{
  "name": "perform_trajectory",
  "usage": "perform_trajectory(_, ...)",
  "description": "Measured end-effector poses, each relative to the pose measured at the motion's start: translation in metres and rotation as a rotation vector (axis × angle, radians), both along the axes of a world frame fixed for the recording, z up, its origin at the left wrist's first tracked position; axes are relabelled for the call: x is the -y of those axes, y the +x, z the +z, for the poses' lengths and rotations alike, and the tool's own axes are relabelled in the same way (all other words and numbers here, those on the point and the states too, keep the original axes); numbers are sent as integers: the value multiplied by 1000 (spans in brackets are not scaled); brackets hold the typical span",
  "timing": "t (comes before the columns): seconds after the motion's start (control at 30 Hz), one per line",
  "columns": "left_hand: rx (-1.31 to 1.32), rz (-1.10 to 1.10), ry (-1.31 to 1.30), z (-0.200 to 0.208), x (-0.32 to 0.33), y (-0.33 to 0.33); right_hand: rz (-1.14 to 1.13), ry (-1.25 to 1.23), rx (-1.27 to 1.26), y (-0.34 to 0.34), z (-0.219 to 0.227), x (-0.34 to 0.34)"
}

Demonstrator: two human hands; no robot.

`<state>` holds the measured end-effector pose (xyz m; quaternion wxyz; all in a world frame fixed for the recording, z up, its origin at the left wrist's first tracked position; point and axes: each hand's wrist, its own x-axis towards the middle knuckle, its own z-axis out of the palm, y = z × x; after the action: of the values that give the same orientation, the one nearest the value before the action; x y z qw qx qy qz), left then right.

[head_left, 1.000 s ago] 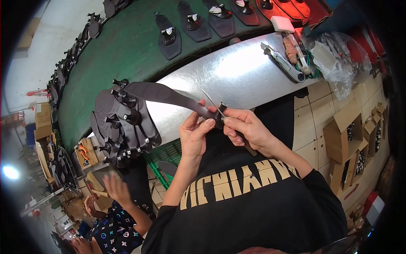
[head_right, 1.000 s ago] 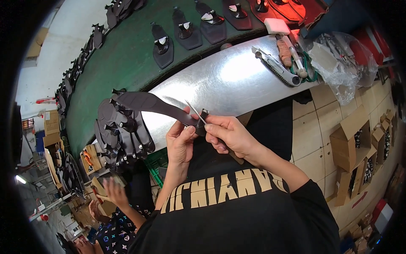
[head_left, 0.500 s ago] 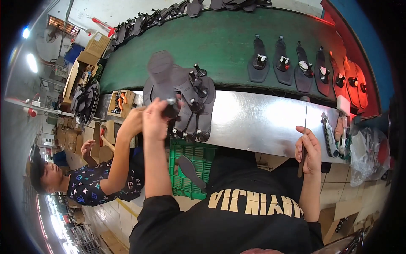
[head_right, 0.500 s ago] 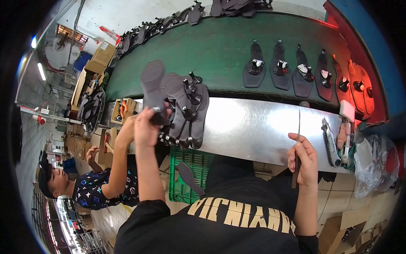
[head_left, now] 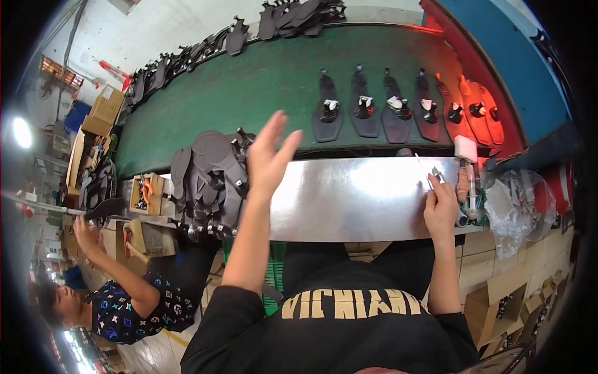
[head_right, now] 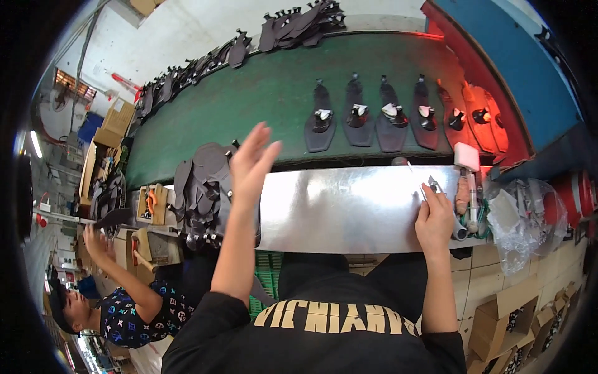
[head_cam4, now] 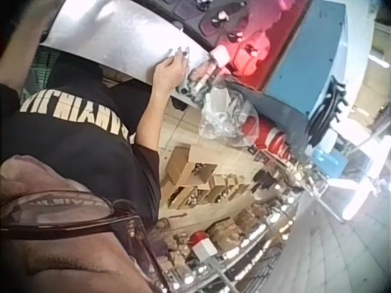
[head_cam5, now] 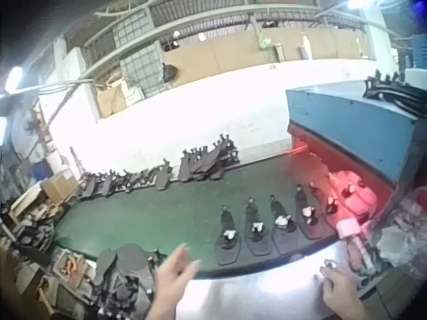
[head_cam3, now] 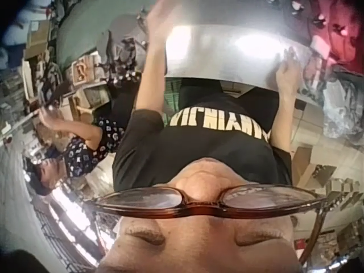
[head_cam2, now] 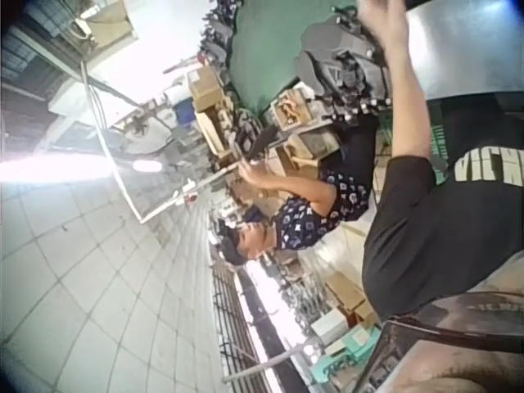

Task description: Assembling shoe components, specifically attaching and trimming straps or upper parts to the sole.

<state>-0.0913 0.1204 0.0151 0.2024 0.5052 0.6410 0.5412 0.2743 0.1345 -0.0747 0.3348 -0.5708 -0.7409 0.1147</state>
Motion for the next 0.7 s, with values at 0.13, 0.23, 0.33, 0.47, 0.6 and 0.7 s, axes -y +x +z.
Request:
perform_trajectory(0.13,-306,158,-215,-74,-105,14,-43,55,126,3,0,-5)
perform_trajectory(0.23,-501,260,-386,-108,-136,32,-51,71,187,8,0,-3)
perform_trajectory(0.33,-387,315,-10,-126,-139,23,-39,69,205,9,3,0)
perform_trajectory(0.47,-196,172,290,-79,-108,35,-30,112,158,6,14,7)
perform_trajectory(0.6,449,-162,29,-34,-30,55,137,-194,-431,-7,23,8)
perform_trajectory(0.7,761,-352,-132,-19,34,81,551,-655,-1432,-46,34,11)
